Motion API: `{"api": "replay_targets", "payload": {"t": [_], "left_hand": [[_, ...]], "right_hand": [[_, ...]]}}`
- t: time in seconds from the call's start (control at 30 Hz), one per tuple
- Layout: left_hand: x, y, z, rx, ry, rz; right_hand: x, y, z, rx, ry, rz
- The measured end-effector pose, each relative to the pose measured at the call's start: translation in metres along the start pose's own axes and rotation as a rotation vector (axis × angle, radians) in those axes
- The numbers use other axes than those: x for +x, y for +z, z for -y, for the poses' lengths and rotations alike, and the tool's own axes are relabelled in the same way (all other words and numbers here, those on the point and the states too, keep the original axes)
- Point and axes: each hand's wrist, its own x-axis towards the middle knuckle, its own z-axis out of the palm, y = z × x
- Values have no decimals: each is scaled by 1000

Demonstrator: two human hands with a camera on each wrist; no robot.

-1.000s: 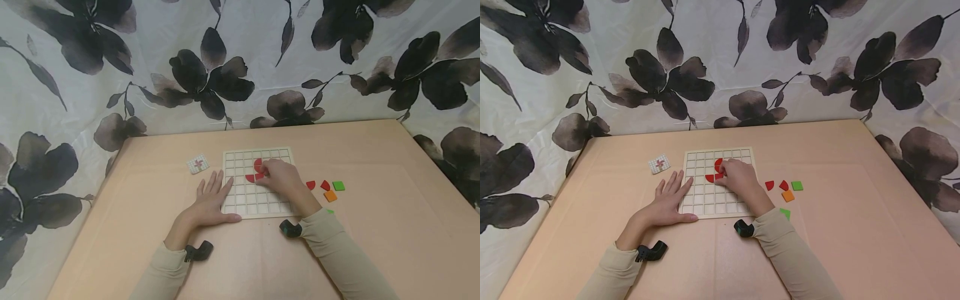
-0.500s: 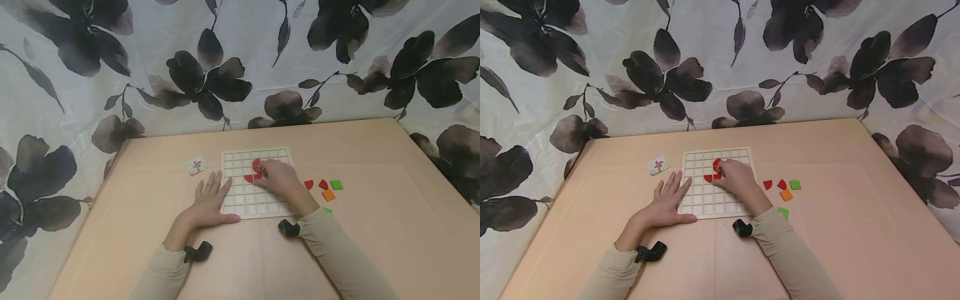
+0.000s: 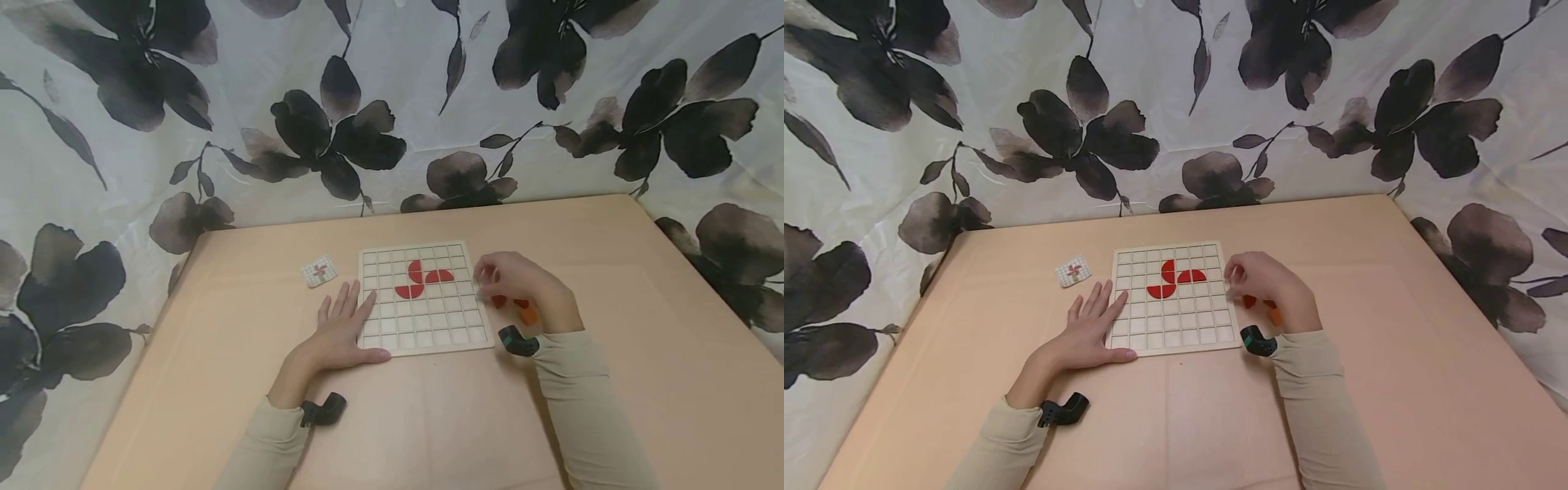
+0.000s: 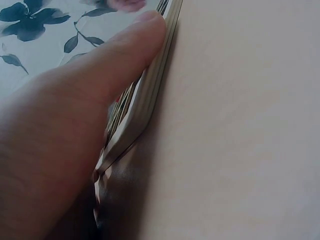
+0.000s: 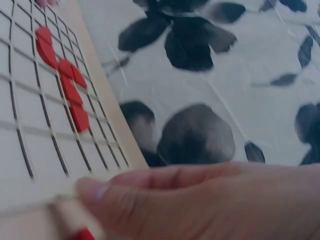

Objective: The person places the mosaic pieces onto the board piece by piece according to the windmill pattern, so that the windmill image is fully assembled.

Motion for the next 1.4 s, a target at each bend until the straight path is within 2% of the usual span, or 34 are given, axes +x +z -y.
{"api": "replay_targets", "payload": {"t": [0.1,0.23,0.73,0.9,1.1,1.4], "left_hand": [[0,0,2,13,-4,3],[0,0,2,12,-3,0],[1,1,2,10,0,0],[1,1,2,-4,1,-4],[2,1,3,3,-3,1],[2,1,2,4,0,1]], "right_hand": [[-8,-6,-16,-28,59,75],[-11,-7,-26,-32,98,111],[-2,-2,-25,-51,120,35],[2,0,-25,-22,77,25],[8,4,-25,-41,15,-22],[14,10,-24,-70,24,-65]]}}
